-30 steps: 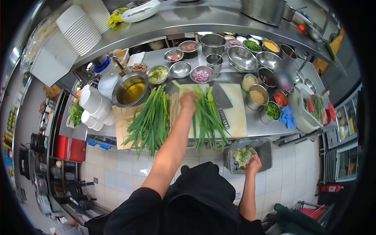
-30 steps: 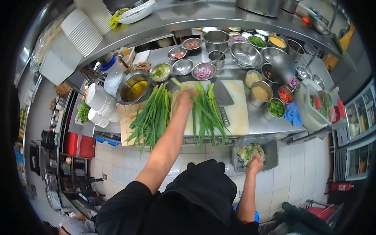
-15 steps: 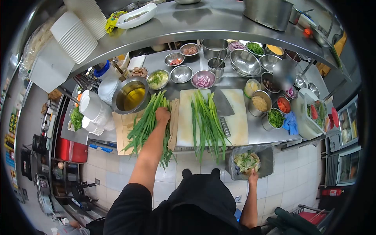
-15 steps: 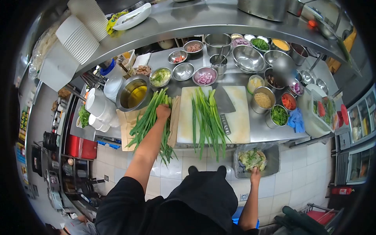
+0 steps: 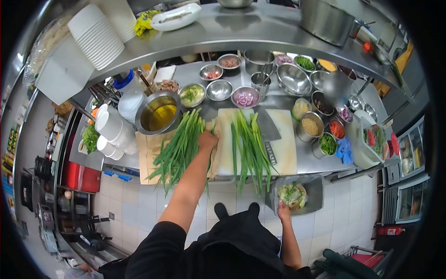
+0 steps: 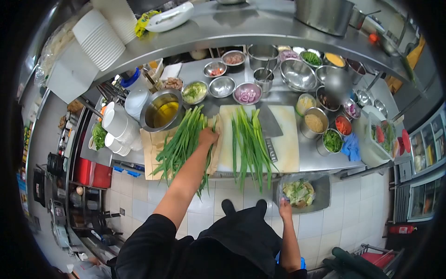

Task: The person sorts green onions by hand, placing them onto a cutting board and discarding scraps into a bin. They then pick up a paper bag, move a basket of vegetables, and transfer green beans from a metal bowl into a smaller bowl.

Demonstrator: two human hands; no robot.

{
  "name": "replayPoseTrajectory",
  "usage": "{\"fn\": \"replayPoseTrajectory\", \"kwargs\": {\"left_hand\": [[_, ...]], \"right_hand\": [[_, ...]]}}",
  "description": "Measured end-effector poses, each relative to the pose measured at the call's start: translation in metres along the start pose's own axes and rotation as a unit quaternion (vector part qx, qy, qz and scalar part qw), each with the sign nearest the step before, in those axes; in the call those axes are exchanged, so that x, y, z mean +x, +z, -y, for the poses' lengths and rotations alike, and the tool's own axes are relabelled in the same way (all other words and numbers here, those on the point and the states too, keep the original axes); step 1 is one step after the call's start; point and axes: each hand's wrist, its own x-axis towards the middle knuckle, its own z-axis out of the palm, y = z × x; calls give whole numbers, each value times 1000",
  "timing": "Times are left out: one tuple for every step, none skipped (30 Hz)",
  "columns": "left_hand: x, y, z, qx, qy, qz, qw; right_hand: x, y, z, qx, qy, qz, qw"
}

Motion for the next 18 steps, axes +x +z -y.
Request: {"fn": "replayPoseTrajectory", "kwargs": {"left_hand": [[3,4,0,-4,-30,12,999],[7,6,2,-10,-24,7,1000],[15,11,7,-32,-30,24,999],[16,9,7,-54,-37,43,997],[16,10,8,-56,-32,42,997],[15,11,8,-95,-53,44,993],[15,11,9,-133,-74,47,987],[17,12,10,-133,-72,48,987],[30,21,18,-166,-38,45,984],[33,20,21,-199,-4,42,979],[39,16,26,-199,-3,43,979],[42,2,25,-215,-7,73,974],[45,-10,28,-230,-13,103,968],[53,-17,36,-228,-19,102,968],[63,-24,46,-307,-22,123,944],[70,-32,55,-385,-24,140,912],[73,-44,59,-386,-27,133,912],[72,-58,59,-441,4,159,883]], "right_hand": [[2,9,5,16,-55,-10,998],[5,15,10,30,-109,-19,993],[6,16,19,30,-115,-26,993],[7,18,29,12,-110,6,994],[6,19,38,-7,-102,39,994],[5,20,42,-25,-92,72,993],[3,20,46,-24,-92,69,993],[0,20,48,-11,-106,73,992],[-2,20,49,3,-121,78,990],[-6,26,49,48,-145,54,987],[-8,24,46,48,-144,54,987],[-20,12,59,8,-128,84,988],[-34,-1,74,-33,-111,116,986],[-44,-9,87,-47,-113,167,978],[-57,-18,108,-48,-114,175,977],[-70,-25,133,-55,-113,229,965],[-75,-26,151,-62,-113,279,952],[-71,-18,157,-63,-208,279,935]]}}
